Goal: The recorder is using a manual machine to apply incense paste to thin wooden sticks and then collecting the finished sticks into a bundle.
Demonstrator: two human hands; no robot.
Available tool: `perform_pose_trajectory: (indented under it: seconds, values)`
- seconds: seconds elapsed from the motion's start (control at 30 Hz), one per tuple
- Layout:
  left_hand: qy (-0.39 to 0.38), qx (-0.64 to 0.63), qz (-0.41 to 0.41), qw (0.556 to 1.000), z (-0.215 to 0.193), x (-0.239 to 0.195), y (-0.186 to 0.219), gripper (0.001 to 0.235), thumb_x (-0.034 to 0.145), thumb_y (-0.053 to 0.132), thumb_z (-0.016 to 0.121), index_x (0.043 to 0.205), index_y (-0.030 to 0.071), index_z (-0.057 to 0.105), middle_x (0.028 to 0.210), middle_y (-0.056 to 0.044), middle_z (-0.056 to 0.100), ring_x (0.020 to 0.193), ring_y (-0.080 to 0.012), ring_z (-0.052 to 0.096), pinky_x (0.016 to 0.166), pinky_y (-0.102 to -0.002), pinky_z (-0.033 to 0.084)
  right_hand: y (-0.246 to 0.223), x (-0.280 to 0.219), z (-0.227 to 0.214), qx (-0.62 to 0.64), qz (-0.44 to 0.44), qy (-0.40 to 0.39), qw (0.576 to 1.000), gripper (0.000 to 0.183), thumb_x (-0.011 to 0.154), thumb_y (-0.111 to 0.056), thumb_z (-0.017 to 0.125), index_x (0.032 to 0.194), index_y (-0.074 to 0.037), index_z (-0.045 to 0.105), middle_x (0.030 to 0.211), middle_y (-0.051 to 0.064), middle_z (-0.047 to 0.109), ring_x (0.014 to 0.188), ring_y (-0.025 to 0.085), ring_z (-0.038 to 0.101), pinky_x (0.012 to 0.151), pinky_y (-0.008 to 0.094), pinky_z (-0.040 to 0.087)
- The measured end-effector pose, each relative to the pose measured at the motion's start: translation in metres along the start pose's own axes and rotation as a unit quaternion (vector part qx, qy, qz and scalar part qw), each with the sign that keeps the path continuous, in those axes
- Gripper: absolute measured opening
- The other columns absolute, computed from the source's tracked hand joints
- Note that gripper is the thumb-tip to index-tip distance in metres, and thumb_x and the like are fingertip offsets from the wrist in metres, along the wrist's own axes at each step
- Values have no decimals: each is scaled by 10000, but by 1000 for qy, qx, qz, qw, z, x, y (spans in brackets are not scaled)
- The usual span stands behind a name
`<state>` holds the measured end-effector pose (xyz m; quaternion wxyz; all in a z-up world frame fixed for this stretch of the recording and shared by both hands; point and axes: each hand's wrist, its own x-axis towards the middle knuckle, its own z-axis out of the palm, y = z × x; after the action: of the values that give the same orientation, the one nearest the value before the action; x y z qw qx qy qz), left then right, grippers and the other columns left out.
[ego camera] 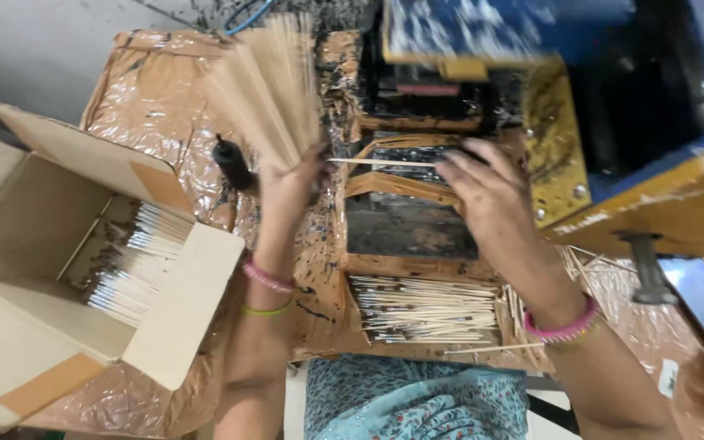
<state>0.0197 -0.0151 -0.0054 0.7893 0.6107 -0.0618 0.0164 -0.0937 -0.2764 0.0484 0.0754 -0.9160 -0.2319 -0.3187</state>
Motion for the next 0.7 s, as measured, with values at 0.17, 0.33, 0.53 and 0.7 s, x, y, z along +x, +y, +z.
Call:
perform_pose_trajectory:
  seconds: [0.17, 0.33, 0.53, 0.7]
  values:
    - [-75, -108, -32, 991, 9, 7, -21, 187, 950, -30, 632, 1123, -75, 687, 847, -116, 696, 658, -164, 668, 550, -288, 548, -3, -22, 2, 15, 95, -5, 995, 401, 935, 102, 569, 1297, 0, 707, 1324, 180, 700, 1308, 363, 577, 1139, 444, 459]
    - [-87, -118, -27, 989, 7, 7, -20, 196, 946, -16, 612, 1127, -53, 676, 865, -90, 691, 696, -154, 672, 563, -281, 550, 10, -43, 23, 91, 221, -38, 970, 320, 924, 28, 591, 1225, 44, 700, 1157, 239, 705, 1013, 393, 683, 908, 482, 539]
    - [-67, -143, -19, 987, 6, -16, -31, 146, 1000, -4, 632, 1130, -71, 635, 860, -85, 662, 723, -161, 647, 582, -285, 529, 26, -57, 22, 67, 281, -94, 953, 130, 1037, -115, 598, 1035, -78, 722, 930, 103, 700, 837, 230, 673, 764, 334, 538]
    - [55, -96, 49, 993, -15, -65, -50, 411, 888, -69, 567, 1289, 3, 514, 1105, -83, 657, 907, -183, 693, 690, -291, 597, -8, -90, -43, 65, 195, 193, 959, 98, 972, -32, 688, 1050, 8, 733, 1044, 187, 719, 951, 294, 683, 896, 384, 529]
